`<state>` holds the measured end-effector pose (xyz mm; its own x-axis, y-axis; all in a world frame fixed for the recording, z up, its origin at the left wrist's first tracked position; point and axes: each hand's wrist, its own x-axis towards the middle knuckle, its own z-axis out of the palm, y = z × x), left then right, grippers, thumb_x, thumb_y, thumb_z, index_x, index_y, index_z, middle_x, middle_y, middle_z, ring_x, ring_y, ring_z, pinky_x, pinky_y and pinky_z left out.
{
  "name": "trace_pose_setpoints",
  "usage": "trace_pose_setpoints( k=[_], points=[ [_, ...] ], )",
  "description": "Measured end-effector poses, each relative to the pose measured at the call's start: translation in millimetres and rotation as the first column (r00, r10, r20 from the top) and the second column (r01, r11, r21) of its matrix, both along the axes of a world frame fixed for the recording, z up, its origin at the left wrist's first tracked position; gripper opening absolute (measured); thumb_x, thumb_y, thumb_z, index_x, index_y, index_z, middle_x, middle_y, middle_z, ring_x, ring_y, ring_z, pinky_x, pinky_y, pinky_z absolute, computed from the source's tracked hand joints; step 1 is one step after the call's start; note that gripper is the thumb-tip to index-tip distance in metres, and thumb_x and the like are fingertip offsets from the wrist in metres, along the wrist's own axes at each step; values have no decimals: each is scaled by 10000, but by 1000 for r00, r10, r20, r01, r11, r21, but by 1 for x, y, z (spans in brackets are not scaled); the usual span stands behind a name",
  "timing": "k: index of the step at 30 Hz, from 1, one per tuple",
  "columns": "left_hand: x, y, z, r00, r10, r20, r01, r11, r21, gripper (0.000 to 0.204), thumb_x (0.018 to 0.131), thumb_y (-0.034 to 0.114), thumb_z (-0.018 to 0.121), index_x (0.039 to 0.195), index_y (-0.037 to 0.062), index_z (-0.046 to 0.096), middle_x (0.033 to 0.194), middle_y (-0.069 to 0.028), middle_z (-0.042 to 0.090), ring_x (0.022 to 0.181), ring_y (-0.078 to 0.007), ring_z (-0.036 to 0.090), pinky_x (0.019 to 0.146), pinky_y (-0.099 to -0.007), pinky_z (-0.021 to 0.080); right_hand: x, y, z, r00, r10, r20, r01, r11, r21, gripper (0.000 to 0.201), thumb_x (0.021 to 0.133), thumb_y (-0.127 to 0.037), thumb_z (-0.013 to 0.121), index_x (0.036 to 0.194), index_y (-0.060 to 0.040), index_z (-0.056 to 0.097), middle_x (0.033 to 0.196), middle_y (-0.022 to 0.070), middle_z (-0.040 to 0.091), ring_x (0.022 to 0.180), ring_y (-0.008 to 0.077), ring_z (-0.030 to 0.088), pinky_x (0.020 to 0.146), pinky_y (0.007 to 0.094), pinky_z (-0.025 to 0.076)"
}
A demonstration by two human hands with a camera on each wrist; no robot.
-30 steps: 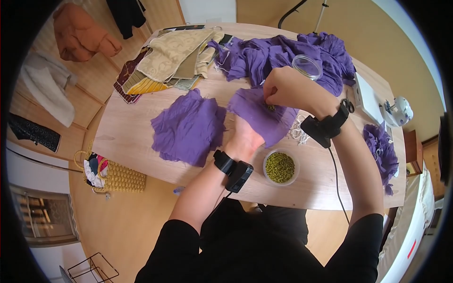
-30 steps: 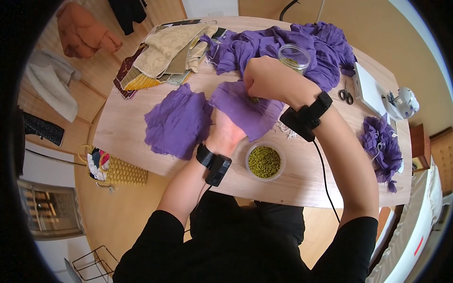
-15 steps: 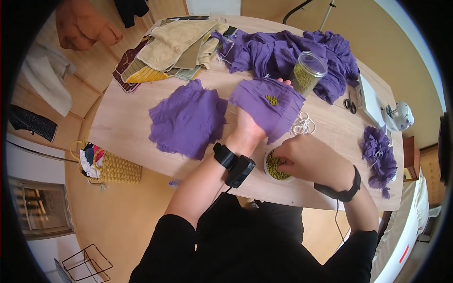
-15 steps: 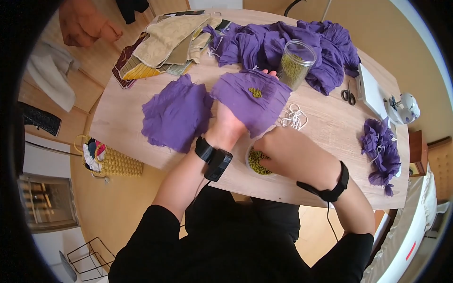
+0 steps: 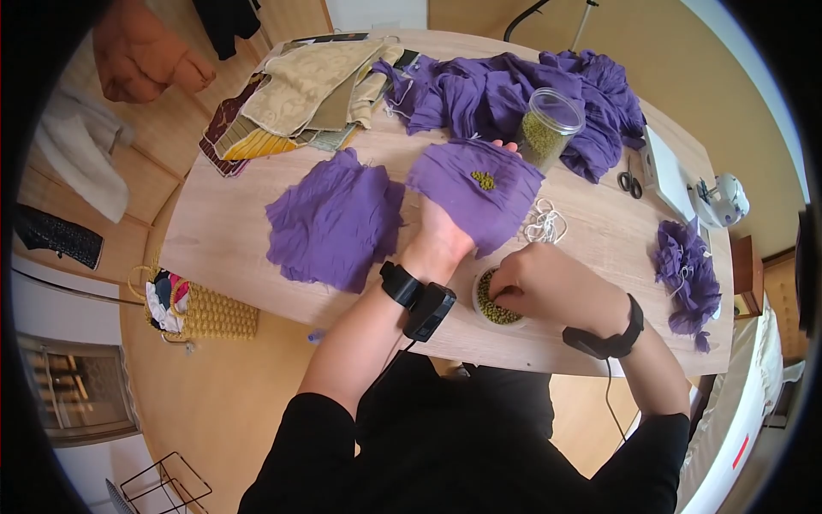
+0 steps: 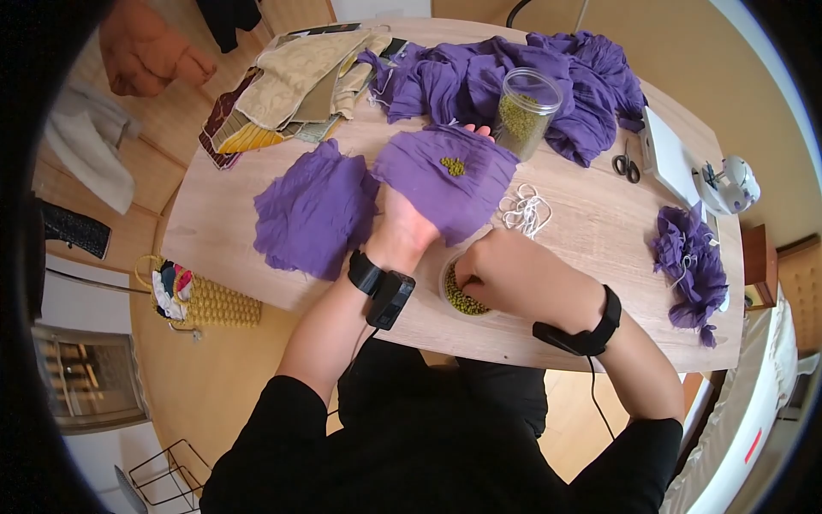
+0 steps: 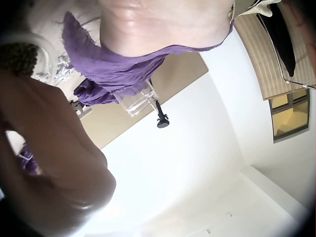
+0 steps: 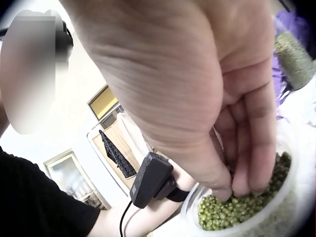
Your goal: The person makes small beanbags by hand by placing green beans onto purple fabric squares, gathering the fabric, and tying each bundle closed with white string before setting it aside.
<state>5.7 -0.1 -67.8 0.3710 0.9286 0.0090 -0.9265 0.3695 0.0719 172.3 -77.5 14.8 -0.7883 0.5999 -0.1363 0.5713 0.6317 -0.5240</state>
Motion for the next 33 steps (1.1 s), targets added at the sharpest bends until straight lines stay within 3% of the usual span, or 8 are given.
trace_pose_setpoints(
  k=[4, 5, 11, 14, 19, 29, 31, 33],
  points=[
    [1, 0, 0, 1000, -2, -6, 2, 1000, 0, 473, 1126, 336, 418, 1329, -51, 597, 1376, -217, 652, 1289, -349, 627, 1175, -513, 473, 4, 18, 21, 987, -118, -109, 95, 976, -197, 142, 839, -58, 750, 954, 17, 785, 864, 184, 767, 788, 307, 759, 739, 369, 590],
    [1, -2, 0, 999, 10, -46, -9, 1000, 19, 479, 1129, 341, 409, 1329, -51, 597, 1373, -220, 651, 1293, -344, 624, 1175, -510, 473, 5, 27, 23, 986, -136, -93, 113, 968, -225, 161, 842, -58, 773, 980, 22, 794, 863, 162, 781, 785, 239, 765, 748, 331, 589],
    [-4, -5, 0, 992, -110, -57, 115, 990, 81, 461, 1118, 345, 425, 1325, -25, 607, 1313, -184, 663, 1230, -303, 634, 1124, -457, 501, -4, 79, 54, 954, -255, -156, 214, 948, -237, 135, 840, -38, 789, 957, 27, 804, 796, 108, 770, 712, 162, 730, 677, 295, 571],
    [-2, -1, -8, 988, -125, -87, 136, 981, 141, 402, 1110, 284, 427, 1300, -27, 597, 1265, -146, 651, 1194, -267, 637, 1097, -435, 521, -16, 98, 58, 954, -266, -137, 259, 963, -71, 140, 837, -51, 784, 945, 36, 802, 783, 116, 765, 699, 156, 724, 661, 293, 564],
    [-3, -3, 2, 995, -95, -39, 100, 980, 173, 316, 1113, 216, 412, 1225, -26, 580, 1221, -113, 623, 1186, -231, 636, 1071, -425, 543, -28, 114, 37, 977, -184, -112, 204, 956, 210, 161, 798, -78, 756, 922, 12, 803, 857, 161, 777, 745, 281, 743, 699, 352, 574],
    [-4, -8, 11, 988, -157, 16, 154, 983, 100, 329, 1094, 298, 474, 1224, 24, 602, 1253, -103, 628, 1184, -246, 634, 1071, -415, 536, -23, 106, 43, 979, -176, -98, 194, 954, 230, 169, 830, -69, 760, 972, 9, 810, 887, 157, 788, 774, 270, 757, 727, 339, 584],
    [-4, -9, 11, 985, -164, 53, 158, 982, 105, 375, 1091, 334, 499, 1277, 24, 601, 1275, -110, 638, 1178, -256, 639, 1067, -415, 533, -5, 96, 44, 902, -245, -356, 312, 939, 143, 174, 856, -76, 743, 988, 27, 789, 850, 160, 770, 769, 268, 758, 723, 361, 583],
    [1, -8, 7, 1000, -4, 5, 5, 994, -106, 340, 1094, 345, 525, 1232, 53, 631, 1212, -111, 673, 1131, -270, 669, 1062, -429, 543, 13, 83, 47, 873, -341, -348, 393, 915, 91, 178, 884, -73, 738, 1022, 28, 785, 848, 141, 771, 756, 224, 752, 710, 335, 577]
  ],
)
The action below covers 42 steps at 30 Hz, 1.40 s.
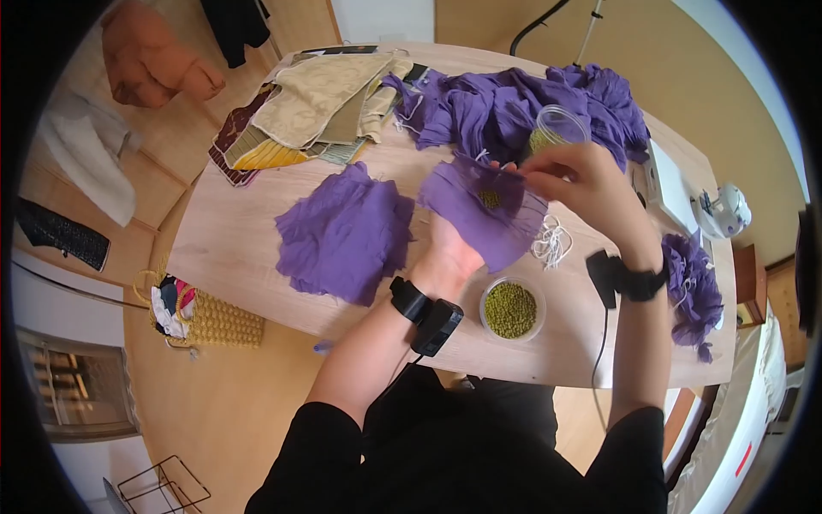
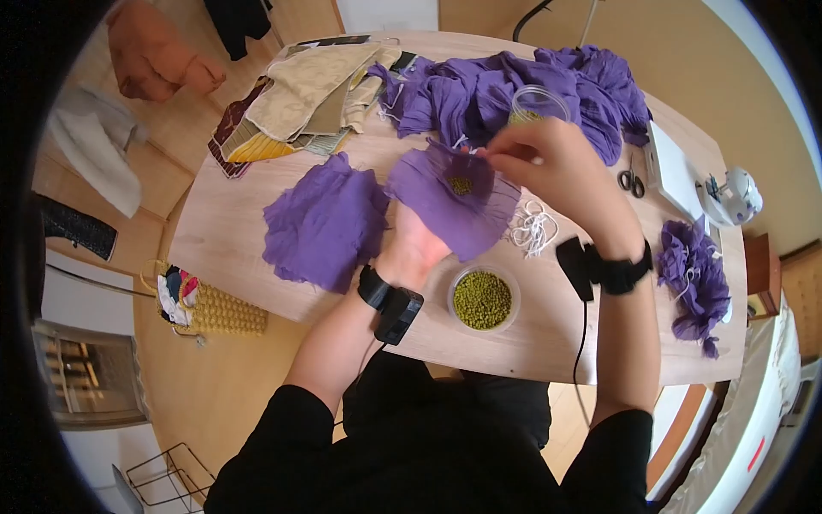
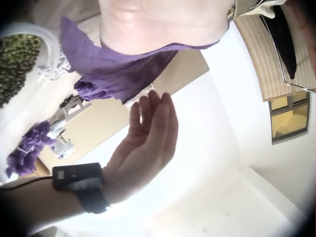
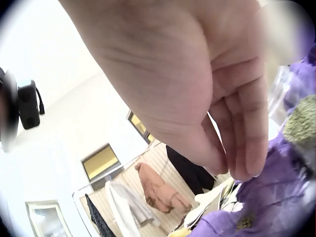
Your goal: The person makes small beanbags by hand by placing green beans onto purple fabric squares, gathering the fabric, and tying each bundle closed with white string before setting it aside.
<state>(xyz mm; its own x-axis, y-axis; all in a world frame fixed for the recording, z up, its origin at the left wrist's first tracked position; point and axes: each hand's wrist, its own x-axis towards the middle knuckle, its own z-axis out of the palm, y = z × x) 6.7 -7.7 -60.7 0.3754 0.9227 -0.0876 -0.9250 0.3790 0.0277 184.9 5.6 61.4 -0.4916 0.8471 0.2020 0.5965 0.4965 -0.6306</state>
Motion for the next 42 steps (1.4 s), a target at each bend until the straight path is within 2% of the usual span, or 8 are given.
trace_pose_setpoints(
  k=[7, 10, 18, 26, 31, 37, 38, 42],
  points=[
    [-4, 6, -29, 999, -8, 51, 6, 999, 44, 225, 1078, 321, 541, 997, 123, 612, 941, -20, 622, 911, -179, 632, 884, -338, 542, 21, -27, -45, 987, -122, -106, 97, 972, -216, 177, 933, -16, 712, 1100, 23, 758, 856, 100, 772, 713, 144, 725, 670, 288, 571],
    [-10, 5, -26, 944, -175, 281, 145, 982, 122, 240, 1066, 263, 542, 854, 164, 488, 763, 43, 394, 675, -82, 404, 623, -237, 345, 9, -36, -48, 992, -75, -98, 55, 980, -192, 183, 929, -3, 719, 1108, 11, 753, 867, 113, 755, 705, 156, 714, 666, 301, 574],
    [-9, 1, -29, 940, -185, 285, 113, 961, 252, 218, 1067, 212, 574, 875, 164, 481, 763, 48, 362, 675, -75, 379, 608, -226, 333, -9, -59, -47, 994, 60, 90, -77, 977, 198, 417, 824, -15, 736, 1220, -147, 745, 1011, 64, 731, 811, 284, 737, 689, 367, 593],
    [-4, -5, -23, 878, -364, 312, 302, 925, 229, 254, 1074, 276, 616, 920, 168, 445, 812, 58, 337, 712, -81, 367, 660, -233, 367, -15, -75, -49, 968, 88, 233, -177, 903, 392, 271, 792, -76, 774, 1054, -136, 801, 1044, 35, 724, 827, 239, 736, 687, 364, 591],
    [-14, -32, 14, 876, -178, -449, 305, 924, 229, 221, 1084, 372, 613, 1116, 156, 578, 970, 59, 555, 880, -63, 564, 750, -239, 486, -14, -70, -52, 996, 87, -30, -74, 950, 304, 187, 846, -52, 779, 1028, -89, 795, 985, 71, 739, 733, 232, 724, 650, 328, 579],
    [-6, -28, 11, 804, -67, -591, 270, 926, 263, 393, 1103, 378, 600, 1381, 100, 610, 1202, -14, 692, 1016, -97, 681, 863, -262, 563, -12, -67, -55, 909, -157, -386, 135, 987, -85, 55, 955, -40, 756, 985, 5, 751, 849, 66, 750, 689, 95, 688, 617, 234, 524],
    [-3, -37, 25, 654, 76, -753, 269, 907, 325, 450, 1102, 372, 608, 1449, 87, 578, 1243, -10, 687, 1058, -84, 673, 897, -270, 560, -11, -66, -56, 835, -219, -506, 116, 967, -226, 74, 975, -47, 755, 973, 24, 738, 826, 45, 747, 703, 53, 665, 619, 214, 509],
    [6, -20, -4, 757, 16, -653, 313, 869, 384, 582, 1113, 415, 576, 1573, 73, 473, 1336, 15, 625, 1244, -78, 603, 1054, -268, 506, -6, -60, -59, 771, -252, -584, 110, 957, -267, 93, 987, -50, 756, 992, 34, 716, 846, -16, 717, 755, 20, 637, 670, 191, 506]
  ],
)
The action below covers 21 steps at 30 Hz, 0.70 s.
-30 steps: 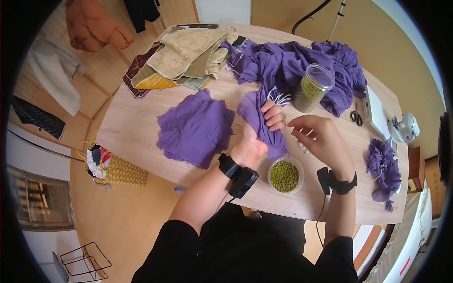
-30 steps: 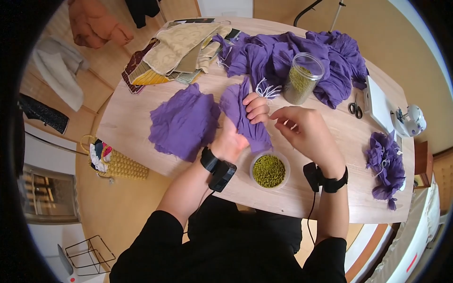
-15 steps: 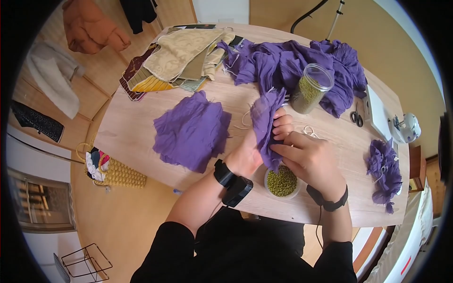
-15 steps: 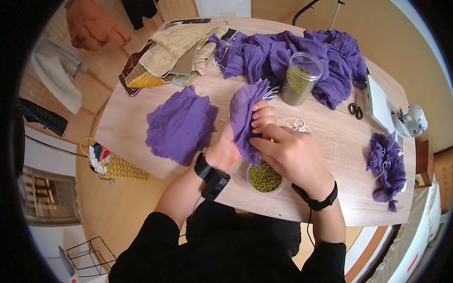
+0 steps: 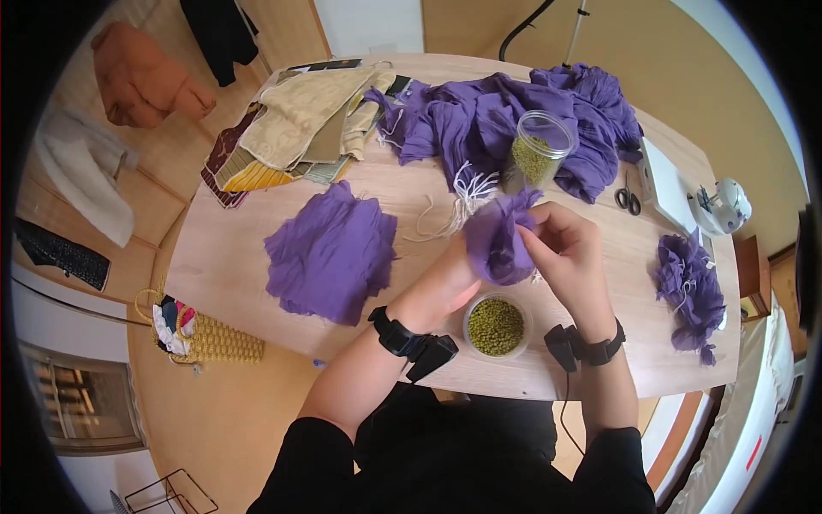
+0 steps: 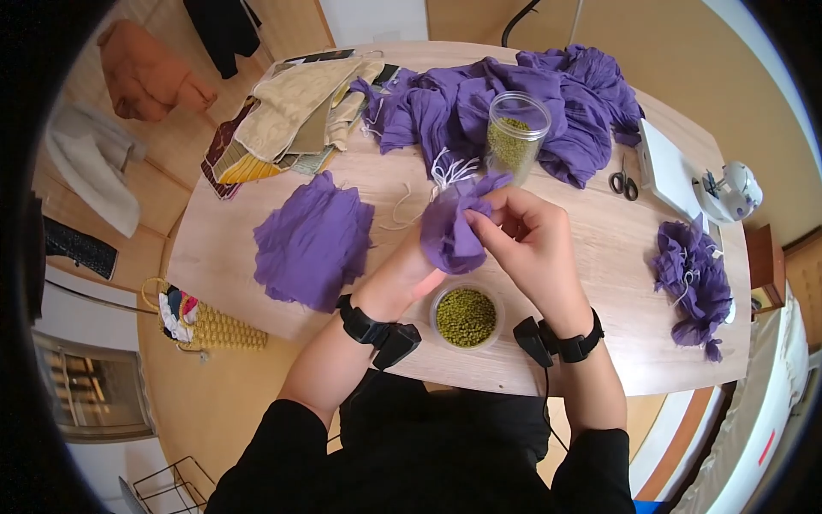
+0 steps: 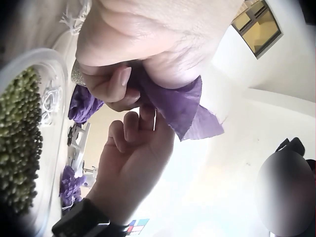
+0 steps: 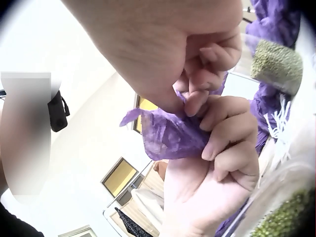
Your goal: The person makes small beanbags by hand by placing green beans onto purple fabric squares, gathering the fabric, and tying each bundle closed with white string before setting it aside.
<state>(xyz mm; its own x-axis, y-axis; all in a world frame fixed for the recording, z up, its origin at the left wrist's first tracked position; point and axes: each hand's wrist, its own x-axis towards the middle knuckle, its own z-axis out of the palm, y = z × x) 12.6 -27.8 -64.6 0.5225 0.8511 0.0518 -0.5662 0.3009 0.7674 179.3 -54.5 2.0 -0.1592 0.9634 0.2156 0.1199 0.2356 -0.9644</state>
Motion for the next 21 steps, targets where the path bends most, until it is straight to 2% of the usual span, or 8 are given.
trace_pose_setpoints(
  k=[4, 6, 10, 13, 15, 16, 18, 21],
  points=[
    [0, 3, 2, 997, 75, -32, -75, 997, 4, 574, 1117, 483, 543, 1513, 68, 523, 1216, 3, 651, 1064, -58, 633, 888, -236, 528, 7, 6, -7, 999, 18, -48, -18, 1000, -1, 109, 992, -62, 748, 1006, 34, 699, 857, -14, 715, 770, 29, 646, 681, 197, 514],
    [-16, 11, 3, 910, -336, 245, 342, 939, 16, 624, 1072, 610, 554, 1398, 79, 582, 1070, 14, 633, 829, -36, 549, 695, -204, 436, 8, 8, -6, 999, -26, -24, 26, 1000, 3, 93, 993, -53, 726, 1011, 31, 688, 862, -7, 711, 771, 39, 657, 680, 204, 521],
    [-11, -1, 11, 903, -345, 257, 364, 931, -28, 642, 972, 660, 687, 1275, 97, 620, 971, 36, 592, 724, -34, 420, 624, -197, 316, 17, 15, -14, 996, 0, -85, 0, 1000, 8, 65, 990, -33, 703, 1008, 27, 686, 859, 0, 710, 773, 45, 667, 682, 210, 529],
    [-10, -4, 10, 948, -304, -89, 317, 895, 314, 519, 943, 529, 804, 1219, 128, 625, 938, 87, 536, 755, -33, 468, 662, -227, 383, 19, 16, -13, 993, 14, -121, -14, 1000, 2, 44, 984, -15, 694, 1000, 25, 684, 850, 4, 708, 766, 48, 669, 681, 216, 534],
    [-5, -13, 17, 929, 15, -369, 128, 924, 361, 447, 912, 347, 884, 1200, 115, 632, 931, 77, 545, 732, -34, 464, 666, -227, 384, 19, 14, -7, 988, 58, -141, -65, 997, -50, 45, 990, -19, 695, 994, 24, 680, 851, -3, 704, 789, 46, 672, 697, 215, 538],
    [-2, -15, 24, 929, 14, -370, 131, 923, 362, 447, 912, 347, 884, 1200, 115, 632, 931, 77, 545, 732, -34, 464, 666, -227, 384, 19, 15, -8, 988, 56, -142, -63, 997, -49, 45, 990, -19, 695, 994, 24, 680, 851, -3, 704, 789, 46, 672, 697, 215, 538],
    [1, -19, 34, 954, -49, -296, 53, 999, 5, 376, 933, 182, 856, 1213, 98, 620, 921, 73, 571, 740, -45, 487, 669, -234, 386, 19, 18, -12, 992, 51, -114, -53, 999, -14, 51, 999, -27, 698, 990, 19, 678, 855, -20, 693, 809, 34, 657, 708, 199, 521],
    [-8, -2, 5, 984, -65, -166, 62, 998, -21, 170, 1019, 196, 745, 1111, 76, 668, 917, 33, 633, 710, -82, 511, 646, -239, 384, 18, 21, -14, 976, -6, -219, 10, 1000, 20, 71, 1013, -60, 703, 993, 7, 687, 862, -39, 680, 787, 12, 612, 674, 186, 472]
  ],
)
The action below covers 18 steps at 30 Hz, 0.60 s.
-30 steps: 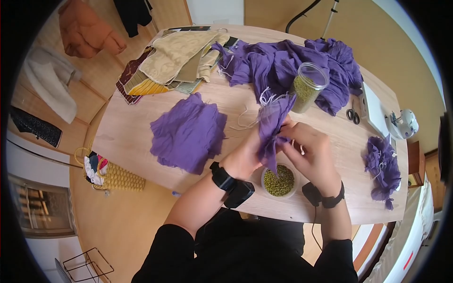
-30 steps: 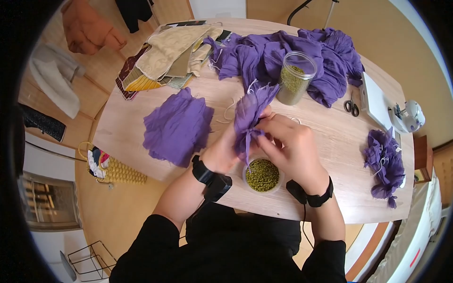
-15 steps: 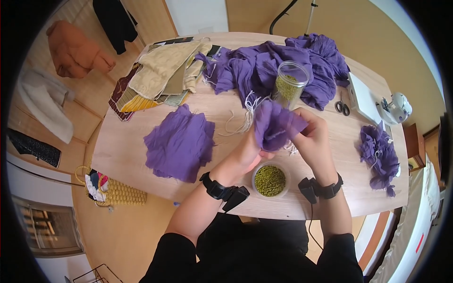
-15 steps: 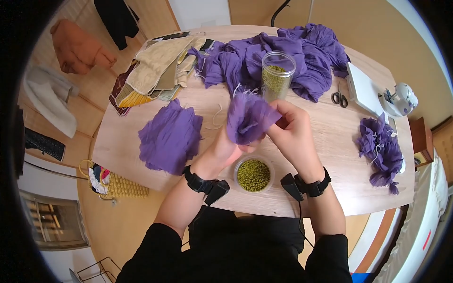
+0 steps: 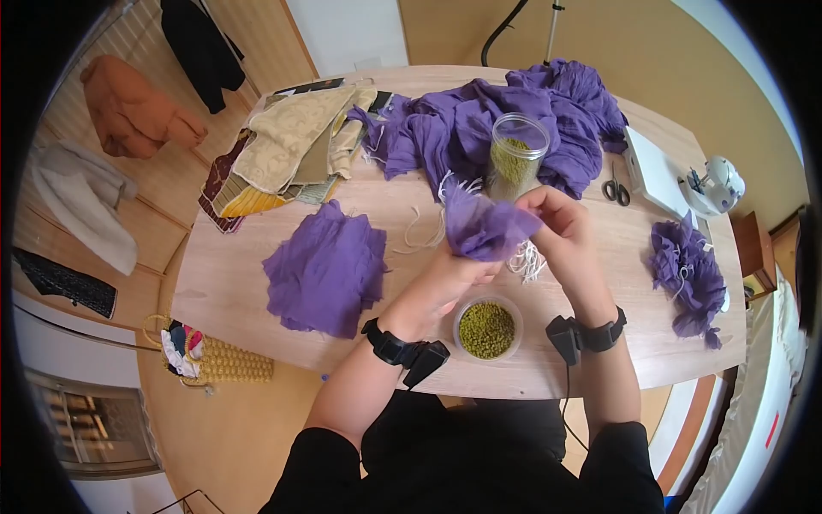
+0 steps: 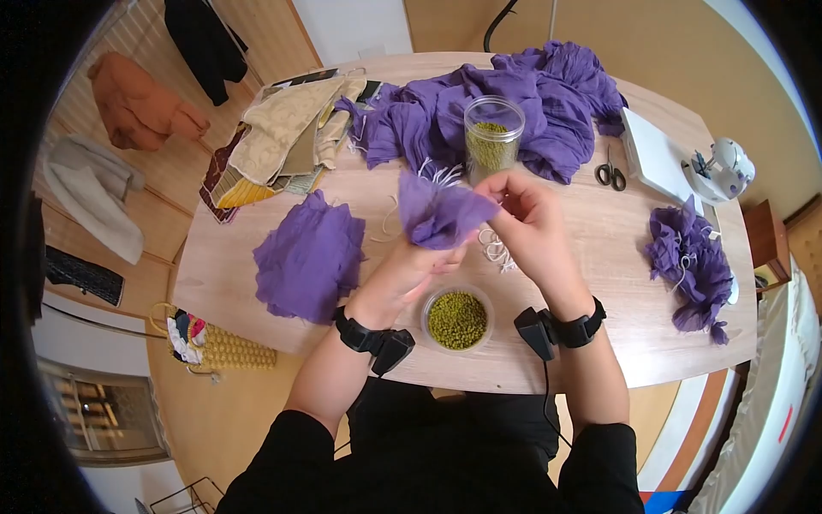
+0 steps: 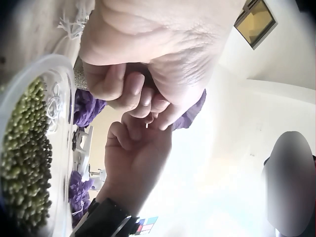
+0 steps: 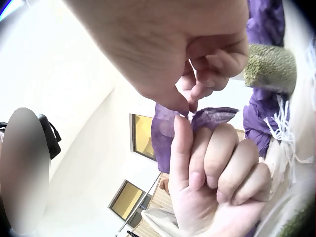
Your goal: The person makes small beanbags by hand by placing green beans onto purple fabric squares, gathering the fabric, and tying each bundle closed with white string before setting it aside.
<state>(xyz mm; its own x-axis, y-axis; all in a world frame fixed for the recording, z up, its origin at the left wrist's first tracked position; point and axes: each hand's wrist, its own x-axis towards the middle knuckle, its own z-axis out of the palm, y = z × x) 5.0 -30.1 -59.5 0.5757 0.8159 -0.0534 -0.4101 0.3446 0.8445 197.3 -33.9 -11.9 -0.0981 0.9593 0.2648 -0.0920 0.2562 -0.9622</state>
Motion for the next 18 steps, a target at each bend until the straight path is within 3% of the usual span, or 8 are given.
trace_pose_setpoints(
  k=[4, 6, 7, 8, 10, 11, 15, 18],
  points=[
    [-7, 17, -1, 945, -199, 258, 151, 969, 194, 440, 1141, 358, 499, 885, 67, 706, 885, -33, 672, 746, -138, 519, 695, -244, 363, 11, -9, -6, 998, -35, 49, 38, 998, -50, 86, 1021, -93, 706, 1013, -7, 701, 864, -48, 674, 736, 2, 565, 628, 190, 421],
    [4, 5, 12, 963, 256, 79, -266, 949, 170, 640, 1169, 418, 357, 720, 77, 660, 904, -77, 669, 855, -177, 578, 803, -284, 412, 9, -19, -10, 973, 68, 219, -52, 996, -77, 102, 1026, -117, 706, 1043, -17, 712, 865, -64, 673, 711, -8, 536, 601, 196, 389],
    [4, 8, 7, 968, 224, 109, -242, 951, 193, 650, 1168, 474, 303, 943, 42, 735, 1122, -99, 710, 1101, -199, 604, 995, -338, 429, 6, -22, -9, 953, 77, 291, -65, 997, -52, 150, 999, -141, 737, 1091, -27, 709, 849, -28, 686, 677, 28, 564, 595, 226, 426],
    [8, 5, 9, 970, 221, 104, -237, 953, 191, 650, 1168, 474, 303, 943, 42, 735, 1122, -99, 710, 1101, -199, 604, 995, -338, 429, 1, -26, -6, 955, 74, 287, -61, 997, -56, 150, 999, -141, 737, 1091, -27, 709, 849, -28, 686, 677, 28, 564, 595, 226, 426],
    [18, -6, 31, 955, 288, 68, -295, 939, 175, 661, 1164, 509, 268, 1262, 22, 704, 1407, -99, 646, 1298, -200, 551, 1129, -367, 397, -9, -36, 12, 871, 45, 490, -89, 994, 67, 246, 955, -187, 783, 1132, -34, 703, 859, 29, 689, 652, 87, 593, 600, 269, 468],
    [13, -5, 24, 983, 186, 5, -179, 941, 288, 695, 1158, 545, 244, 1517, 29, 541, 1584, -77, 521, 1381, -198, 480, 1189, -388, 355, -13, -40, 20, 835, 39, 549, -91, 993, 69, 325, 923, -214, 793, 1172, -36, 683, 909, 101, 712, 665, 202, 670, 628, 331, 532],
    [23, -10, 19, 981, 185, -51, -146, 891, 429, 676, 1167, 534, 222, 1546, 47, 498, 1596, -54, 442, 1343, -201, 467, 1148, -332, 386, -18, -47, 9, 717, -204, 666, -83, 924, 372, 333, 923, -193, 743, 1187, -22, 632, 980, 155, 734, 762, 336, 722, 645, 409, 576],
    [23, -7, 15, 970, 213, -121, -123, 849, 514, 642, 1176, 488, 226, 1545, 37, 495, 1556, -77, 497, 1331, -211, 480, 1165, -367, 382, -17, -48, 9, 618, -289, 732, -132, 879, 458, 293, 918, -183, 744, 1133, -25, 621, 930, 138, 713, 750, 320, 718, 621, 415, 563]
  ],
)
